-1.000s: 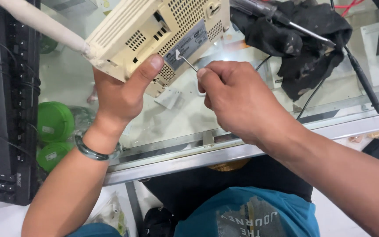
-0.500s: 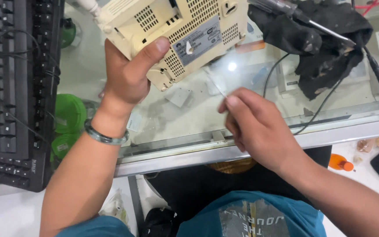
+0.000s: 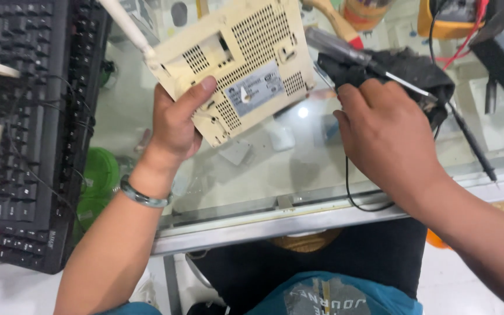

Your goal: Unscrewing and prying open the casing of a wireless router for repair or inspection.

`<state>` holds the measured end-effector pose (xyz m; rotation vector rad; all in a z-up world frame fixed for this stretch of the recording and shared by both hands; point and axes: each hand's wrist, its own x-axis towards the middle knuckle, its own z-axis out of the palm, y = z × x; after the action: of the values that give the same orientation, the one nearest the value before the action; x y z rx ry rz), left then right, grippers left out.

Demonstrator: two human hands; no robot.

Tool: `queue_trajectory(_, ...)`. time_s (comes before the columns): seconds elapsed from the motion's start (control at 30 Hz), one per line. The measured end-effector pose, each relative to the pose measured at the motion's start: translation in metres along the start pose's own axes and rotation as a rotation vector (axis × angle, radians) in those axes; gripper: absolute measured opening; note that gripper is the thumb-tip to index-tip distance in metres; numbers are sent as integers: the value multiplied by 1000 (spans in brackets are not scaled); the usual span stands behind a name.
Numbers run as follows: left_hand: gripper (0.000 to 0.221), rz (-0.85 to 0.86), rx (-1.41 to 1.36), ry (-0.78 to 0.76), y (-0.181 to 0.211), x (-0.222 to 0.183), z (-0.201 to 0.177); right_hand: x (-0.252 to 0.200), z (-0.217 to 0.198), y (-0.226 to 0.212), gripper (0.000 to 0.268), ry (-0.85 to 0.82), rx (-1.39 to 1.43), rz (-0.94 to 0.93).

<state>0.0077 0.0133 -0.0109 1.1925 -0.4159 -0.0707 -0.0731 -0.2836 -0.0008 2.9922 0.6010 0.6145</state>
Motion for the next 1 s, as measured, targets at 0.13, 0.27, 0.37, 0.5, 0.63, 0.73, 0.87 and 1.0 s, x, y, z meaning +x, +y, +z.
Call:
queue_trajectory(0.13,50,17,-46,-12,3,3,1,32,1,11,27,-75,-38,54)
queue_trajectory(0.27,51,-82,-139,18,10,6,5,60,-10,24,14,-10,168,10)
queue_trajectory(0.37,51,-111,-169,34,10,8,2,45,-29,48,8,92,246,23)
queue_trajectory(0.5,52,-95,-237,12,6,12,1,14,-36,103,14,111,325,264)
queue_trajectory(0.63,61,-157,-286,110,6,15,5,11,-52,105,10,76,144,269)
queue_trajectory(0.73,64,-169,-305,163,7,15,8,29,-49,87,6,-39,215,102)
queue_trajectory(0.87,62,-140,-256,156,6,13,9,38,-18,62,19,-181,243,138)
queue_trajectory(1.0,53,-77,-289,63,2,8,0,44,-31,57,37,-546,101,360)
